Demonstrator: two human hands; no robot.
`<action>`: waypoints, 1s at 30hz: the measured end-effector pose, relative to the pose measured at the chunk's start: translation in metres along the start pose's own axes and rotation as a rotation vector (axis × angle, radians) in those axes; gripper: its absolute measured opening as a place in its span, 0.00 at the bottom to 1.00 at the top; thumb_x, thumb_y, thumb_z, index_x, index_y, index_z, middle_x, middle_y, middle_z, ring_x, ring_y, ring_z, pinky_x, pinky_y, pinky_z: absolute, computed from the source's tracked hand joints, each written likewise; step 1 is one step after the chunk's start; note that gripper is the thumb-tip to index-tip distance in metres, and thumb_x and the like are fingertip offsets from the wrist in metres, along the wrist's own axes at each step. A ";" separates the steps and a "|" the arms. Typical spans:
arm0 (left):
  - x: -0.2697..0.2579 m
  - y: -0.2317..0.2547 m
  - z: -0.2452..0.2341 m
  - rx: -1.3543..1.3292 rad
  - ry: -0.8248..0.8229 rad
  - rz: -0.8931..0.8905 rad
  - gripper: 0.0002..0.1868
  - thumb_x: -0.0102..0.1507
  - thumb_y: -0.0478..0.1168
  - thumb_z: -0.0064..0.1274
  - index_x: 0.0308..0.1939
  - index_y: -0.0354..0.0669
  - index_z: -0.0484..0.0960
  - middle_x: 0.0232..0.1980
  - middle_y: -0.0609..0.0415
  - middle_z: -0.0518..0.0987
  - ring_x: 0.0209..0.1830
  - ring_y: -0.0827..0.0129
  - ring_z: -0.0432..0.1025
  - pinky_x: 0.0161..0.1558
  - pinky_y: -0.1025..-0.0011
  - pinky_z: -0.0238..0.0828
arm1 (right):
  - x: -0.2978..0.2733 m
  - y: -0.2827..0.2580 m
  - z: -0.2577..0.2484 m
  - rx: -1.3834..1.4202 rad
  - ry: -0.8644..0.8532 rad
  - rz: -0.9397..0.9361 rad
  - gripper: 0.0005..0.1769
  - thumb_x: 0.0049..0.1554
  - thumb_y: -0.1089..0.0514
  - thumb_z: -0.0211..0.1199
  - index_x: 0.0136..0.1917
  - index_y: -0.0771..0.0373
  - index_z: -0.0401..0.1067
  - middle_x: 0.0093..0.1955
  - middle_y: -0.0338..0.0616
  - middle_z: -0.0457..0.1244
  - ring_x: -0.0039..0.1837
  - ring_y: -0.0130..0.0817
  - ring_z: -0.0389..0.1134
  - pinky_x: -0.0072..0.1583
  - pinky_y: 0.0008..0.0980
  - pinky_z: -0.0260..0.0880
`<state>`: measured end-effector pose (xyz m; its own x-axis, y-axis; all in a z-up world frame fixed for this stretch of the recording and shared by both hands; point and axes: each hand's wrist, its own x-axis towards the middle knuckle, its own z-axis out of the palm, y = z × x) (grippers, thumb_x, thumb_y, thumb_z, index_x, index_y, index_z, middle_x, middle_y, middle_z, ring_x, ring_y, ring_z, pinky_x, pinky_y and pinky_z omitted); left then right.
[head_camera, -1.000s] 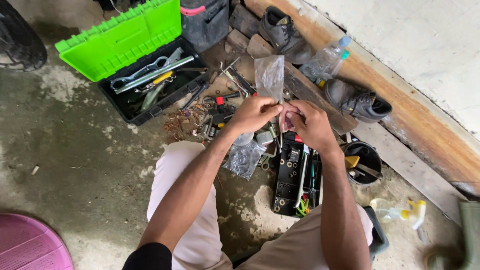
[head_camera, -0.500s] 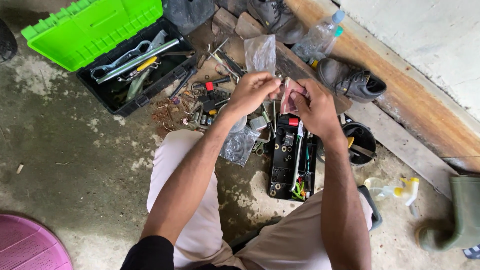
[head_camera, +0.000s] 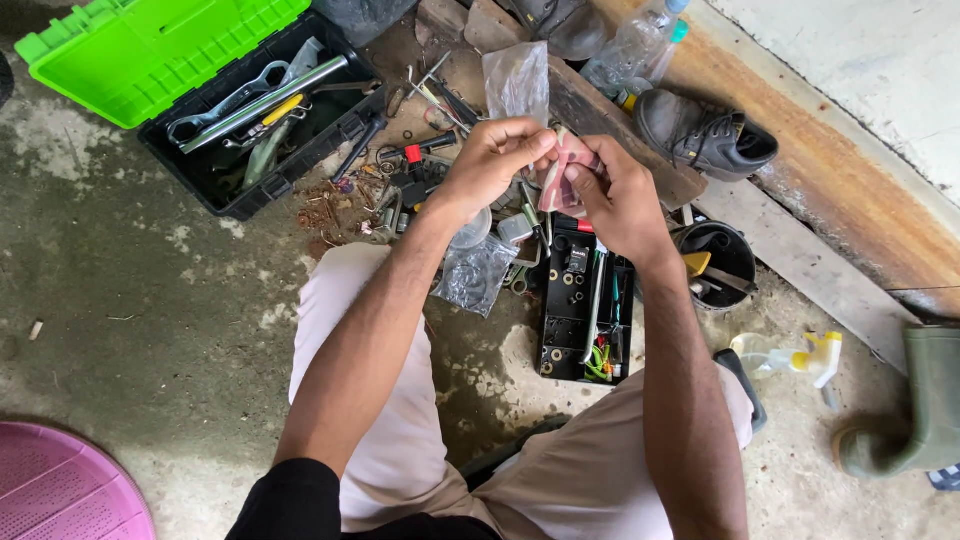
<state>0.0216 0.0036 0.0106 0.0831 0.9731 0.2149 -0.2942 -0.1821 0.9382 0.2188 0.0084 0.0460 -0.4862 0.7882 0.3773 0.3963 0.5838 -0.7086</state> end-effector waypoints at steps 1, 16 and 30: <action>0.000 -0.002 0.000 0.001 0.001 -0.001 0.08 0.69 0.43 0.58 0.38 0.45 0.87 0.31 0.56 0.82 0.34 0.76 0.74 0.39 0.78 0.70 | 0.000 0.002 0.000 0.001 -0.001 0.000 0.08 0.65 0.66 0.63 0.58 0.63 0.74 0.40 0.55 0.64 0.43 0.53 0.69 0.46 0.46 0.69; -0.015 0.014 -0.001 0.278 -0.063 -0.140 0.12 0.71 0.46 0.54 0.44 0.41 0.84 0.33 0.51 0.82 0.33 0.70 0.76 0.34 0.76 0.71 | -0.005 0.028 -0.011 -0.116 0.037 -0.050 0.07 0.63 0.68 0.67 0.55 0.66 0.72 0.39 0.59 0.62 0.43 0.61 0.68 0.44 0.48 0.66; 0.000 -0.019 -0.001 0.084 0.097 -0.075 0.13 0.71 0.49 0.51 0.42 0.48 0.85 0.34 0.53 0.82 0.36 0.70 0.73 0.41 0.72 0.71 | -0.006 0.039 0.003 -0.101 -0.014 -0.099 0.08 0.57 0.70 0.67 0.50 0.69 0.73 0.41 0.57 0.65 0.46 0.62 0.69 0.46 0.48 0.67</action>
<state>0.0261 0.0068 -0.0077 0.0078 0.9927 0.1200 -0.2097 -0.1157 0.9709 0.2344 0.0257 0.0146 -0.5372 0.7235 0.4336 0.4220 0.6757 -0.6045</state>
